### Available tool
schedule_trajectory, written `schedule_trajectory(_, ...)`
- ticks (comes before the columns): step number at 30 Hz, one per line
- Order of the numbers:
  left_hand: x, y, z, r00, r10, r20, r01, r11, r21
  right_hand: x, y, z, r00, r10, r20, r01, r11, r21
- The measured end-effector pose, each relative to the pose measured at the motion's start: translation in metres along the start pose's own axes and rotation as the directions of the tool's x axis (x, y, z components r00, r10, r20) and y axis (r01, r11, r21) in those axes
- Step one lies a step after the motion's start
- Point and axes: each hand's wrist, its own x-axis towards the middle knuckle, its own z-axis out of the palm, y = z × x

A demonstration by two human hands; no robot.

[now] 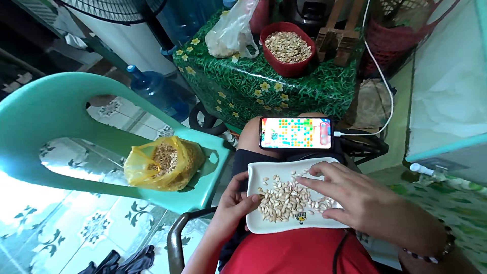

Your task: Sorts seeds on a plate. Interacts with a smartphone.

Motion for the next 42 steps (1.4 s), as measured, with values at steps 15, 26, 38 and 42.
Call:
schedule_trajectory(15, 0.001, 0.0, 0.003, 1.0, 0.008, -0.024, -0.008, 1.0, 0.007, 0.042, -0.025, 0.016, 0.985, 0.0, 0.175, -0.022, 0.992, 0.122)
schedule_trajectory(26, 0.0, 0.0, 0.002, 1.0, 0.006, -0.015, -0.006, 1.0, 0.007, 0.049, -0.025, 0.039, 0.971, -0.167, -0.172, 0.185, 0.978, 0.099)
schedule_trajectory(38, 0.0, 0.0, 0.0, 1.0, 0.006, -0.002, -0.006, 1.0, 0.006, 0.043, -0.02, 0.03, 0.951, -0.176, -0.255, 0.201, 0.977, 0.074)
schedule_trajectory(42, 0.001, 0.0, 0.002, 1.0, 0.011, -0.007, -0.011, 1.0, 0.005, 0.045, -0.013, 0.028, 0.948, -0.114, -0.297, 0.142, 0.987, 0.077)
